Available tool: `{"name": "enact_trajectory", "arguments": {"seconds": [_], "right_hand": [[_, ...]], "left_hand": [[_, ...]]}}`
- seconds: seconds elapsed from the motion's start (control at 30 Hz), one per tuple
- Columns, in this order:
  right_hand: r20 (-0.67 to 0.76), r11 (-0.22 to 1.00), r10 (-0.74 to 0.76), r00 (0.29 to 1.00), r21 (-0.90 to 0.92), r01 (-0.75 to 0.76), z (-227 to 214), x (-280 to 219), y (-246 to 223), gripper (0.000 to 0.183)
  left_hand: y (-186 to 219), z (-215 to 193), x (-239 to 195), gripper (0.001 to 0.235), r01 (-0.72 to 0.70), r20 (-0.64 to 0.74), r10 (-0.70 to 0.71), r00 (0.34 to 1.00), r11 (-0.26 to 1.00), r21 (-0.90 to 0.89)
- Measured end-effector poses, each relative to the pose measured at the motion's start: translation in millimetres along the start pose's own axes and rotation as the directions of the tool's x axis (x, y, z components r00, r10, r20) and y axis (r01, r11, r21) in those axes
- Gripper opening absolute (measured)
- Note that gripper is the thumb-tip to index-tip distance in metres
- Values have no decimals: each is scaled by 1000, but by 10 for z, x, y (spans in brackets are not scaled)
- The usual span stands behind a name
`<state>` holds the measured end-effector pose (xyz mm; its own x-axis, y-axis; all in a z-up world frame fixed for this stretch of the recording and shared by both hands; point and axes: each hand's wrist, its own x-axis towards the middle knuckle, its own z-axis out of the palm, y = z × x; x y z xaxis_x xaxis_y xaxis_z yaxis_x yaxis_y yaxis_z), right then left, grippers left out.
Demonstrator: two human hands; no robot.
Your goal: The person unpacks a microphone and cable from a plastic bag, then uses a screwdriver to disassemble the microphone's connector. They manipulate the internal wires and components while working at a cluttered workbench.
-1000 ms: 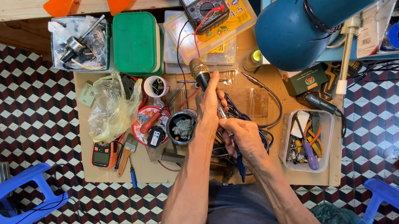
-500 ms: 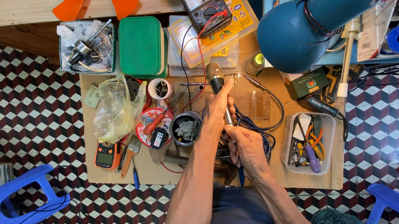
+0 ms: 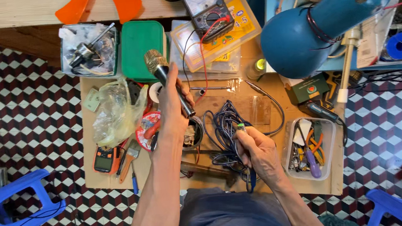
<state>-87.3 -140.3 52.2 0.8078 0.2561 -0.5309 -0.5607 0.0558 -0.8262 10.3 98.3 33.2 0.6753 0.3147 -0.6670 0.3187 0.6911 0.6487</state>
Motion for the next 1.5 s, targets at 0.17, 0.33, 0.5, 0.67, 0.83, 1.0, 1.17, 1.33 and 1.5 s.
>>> {"name": "enact_trajectory", "arguments": {"seconds": [0.17,0.33,0.5,0.67,0.83,1.0,1.17,1.33,1.5], "right_hand": [[93,983,-160,983,-72,167,-166,40,-95,25],[182,850,-401,898,-292,438,-312,115,-202,27],[133,870,-331,934,-341,357,-387,154,-272,37],[134,921,-273,953,-250,299,-390,204,-369,37],[140,857,-340,930,-361,367,-404,191,-414,32],[129,846,-327,936,-402,351,-434,183,-446,33],[67,893,-284,956,-346,289,-430,175,-385,34],[34,925,-246,969,-290,245,-430,200,-247,36],[-10,959,-205,979,-204,198,-458,221,-99,36]], "left_hand": [[-270,78,-175,42,165,83,-158,984,982,-89],[-529,146,-202,42,216,107,-213,971,976,-23],[-621,238,-229,46,184,73,-181,981,982,-38],[-672,273,-252,49,193,87,-188,978,980,-53],[-748,226,-186,50,200,96,-190,977,975,-101],[-851,153,-45,48,311,62,-305,951,925,-220],[-982,-14,172,48,477,211,-428,879,797,-370],[-992,-81,275,49,500,232,-447,864,714,-489],[-907,49,60,45,258,-27,-266,964,952,-163]]}}
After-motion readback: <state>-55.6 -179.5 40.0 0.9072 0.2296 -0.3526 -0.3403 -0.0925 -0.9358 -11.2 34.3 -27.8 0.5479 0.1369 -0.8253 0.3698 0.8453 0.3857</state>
